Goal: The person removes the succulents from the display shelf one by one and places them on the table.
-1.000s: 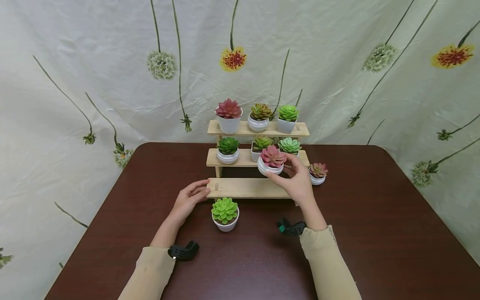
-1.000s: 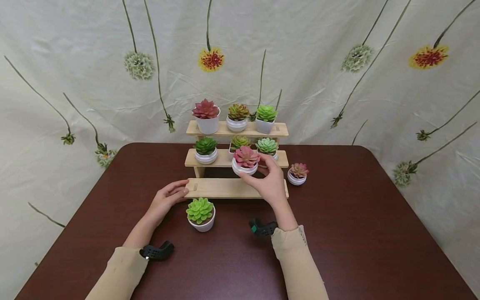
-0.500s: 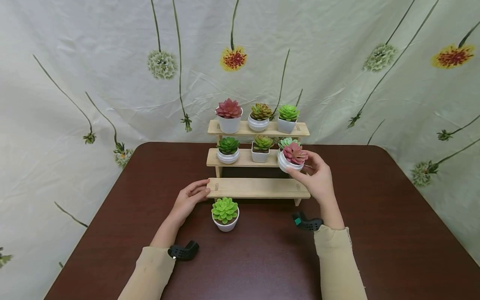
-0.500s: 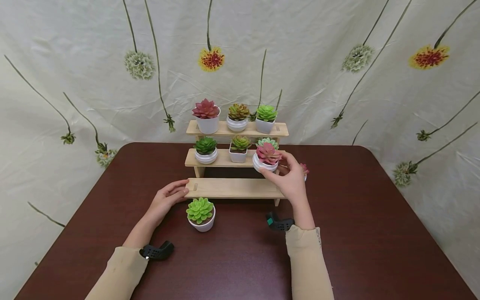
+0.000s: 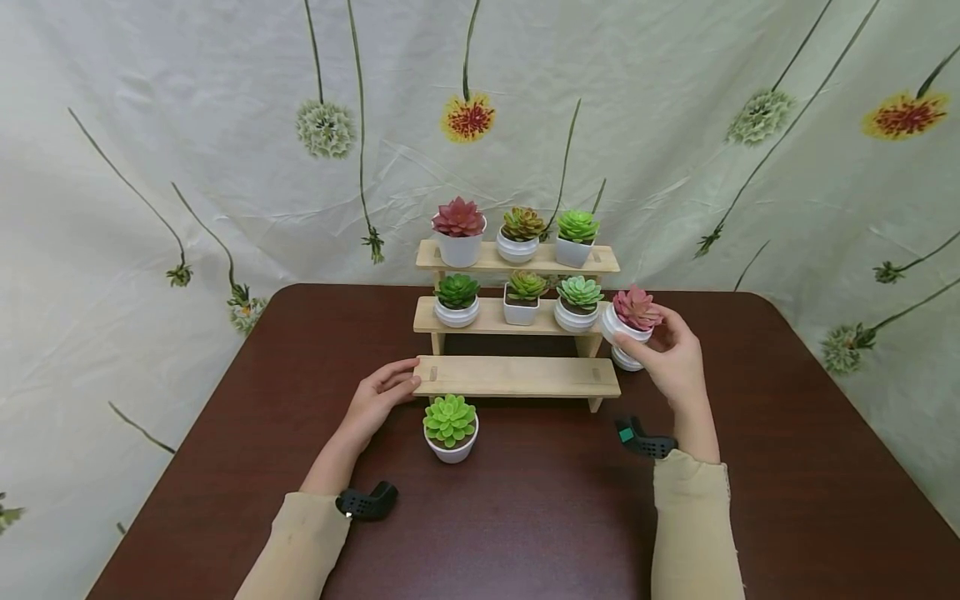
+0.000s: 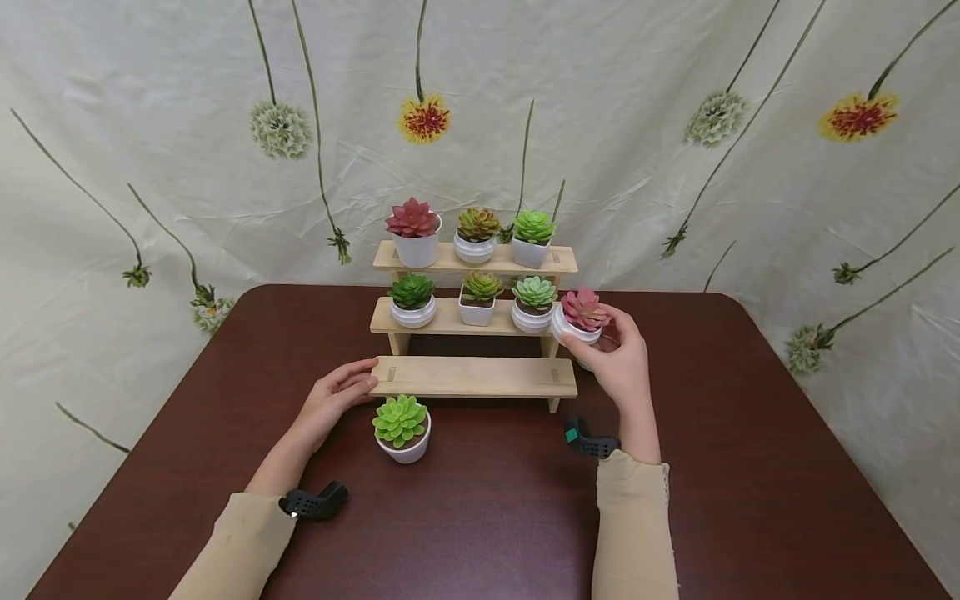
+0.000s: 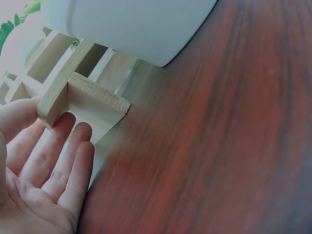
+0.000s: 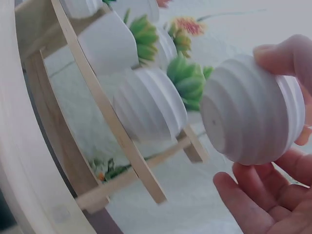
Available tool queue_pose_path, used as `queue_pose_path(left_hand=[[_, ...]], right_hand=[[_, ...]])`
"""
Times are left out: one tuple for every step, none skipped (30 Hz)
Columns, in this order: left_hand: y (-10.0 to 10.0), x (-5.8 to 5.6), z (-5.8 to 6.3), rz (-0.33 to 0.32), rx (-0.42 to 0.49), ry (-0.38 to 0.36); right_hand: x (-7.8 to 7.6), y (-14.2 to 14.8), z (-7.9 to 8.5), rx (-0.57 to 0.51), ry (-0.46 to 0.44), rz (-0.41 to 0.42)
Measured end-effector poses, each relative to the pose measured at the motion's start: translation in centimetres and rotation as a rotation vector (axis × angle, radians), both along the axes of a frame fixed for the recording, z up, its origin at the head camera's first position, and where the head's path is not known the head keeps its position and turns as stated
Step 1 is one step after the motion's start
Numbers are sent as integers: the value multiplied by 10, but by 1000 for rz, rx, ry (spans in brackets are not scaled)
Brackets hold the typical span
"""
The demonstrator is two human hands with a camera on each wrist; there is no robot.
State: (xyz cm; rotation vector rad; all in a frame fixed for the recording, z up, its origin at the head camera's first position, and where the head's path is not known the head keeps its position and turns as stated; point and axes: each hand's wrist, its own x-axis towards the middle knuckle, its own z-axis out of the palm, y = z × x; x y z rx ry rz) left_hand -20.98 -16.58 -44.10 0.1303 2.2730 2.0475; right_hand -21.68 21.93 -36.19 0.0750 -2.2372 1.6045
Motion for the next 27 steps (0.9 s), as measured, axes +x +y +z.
queue_pose_path(left_hand=[[0, 0, 0, 1, -1, -1], [0, 0, 0, 2, -2, 0], [0, 0, 0, 2, -4, 0], [0, 0, 0, 2, -6, 0], [0, 0, 0, 3, -8, 1], [0, 0, 0, 3, -8, 1], [0, 0, 0, 3, -8, 3], [0, 0, 0, 3, -7, 4], [0, 0, 0, 2, -6, 4], [0, 0, 0, 3, -5, 4], [0, 0, 0, 3, -3, 5], [0, 0, 0, 3, -1, 6], [0, 0, 0, 3, -1, 6], [0, 0, 0, 3, 0, 7], [0, 0, 0, 3, -1, 7], [0, 0, 0, 4, -1, 9], [0, 0, 0, 4, -1, 10], [0, 0, 0, 5, -2, 11], [0, 0, 0, 5, -4, 11], [0, 0, 0, 5, -5, 11], [0, 0, 0, 5, -6, 12], [0, 0, 0, 5, -6, 12], [0, 0, 0, 4, -7, 12], [0, 0, 0, 3, -7, 11], [0, 0, 0, 2, -7, 11], [0, 0, 0, 2, -7, 10], [0, 0, 0, 2, -7, 9]], right_hand=[[0, 2, -1, 9, -16, -6], [0, 4, -1, 20, -32, -11], [0, 6, -2, 25, -48, -15], [0, 8, -3, 34, -63, -20], [0, 11, -4, 42, -77, -25], [0, 13, -4, 50, -91, -27], [0, 15, -5, 57, -101, -29], [0, 17, -6, 73, -110, -31], [1, 20, -6, 81, -117, -29], [1, 22, -7, 93, -126, -25], [1, 24, -8, 104, -133, -19], [0, 27, -9, 124, -141, -14], [0, 30, -10, 140, -150, -7], [1, 32, -11, 155, -159, -1], [1, 35, -13, 161, -171, 8], [1, 37, -14, 177, -186, 16], [1, 40, -15, 191, -205, 22], [1, 42, -17, 208, -224, 26], [1, 45, -18, 219, -243, 33], [1, 47, -20, 235, -263, 40], [1, 49, -21, 252, -282, 48], [1, 50, -22, 269, -300, 55], [1, 52, -24, 283, -315, 61], [0, 53, -25, 294, -325, 67], [0, 54, -27, 302, -335, 74], [-1, 55, -28, 309, -344, 78], [-1, 55, -30, 311, -350, 83]])
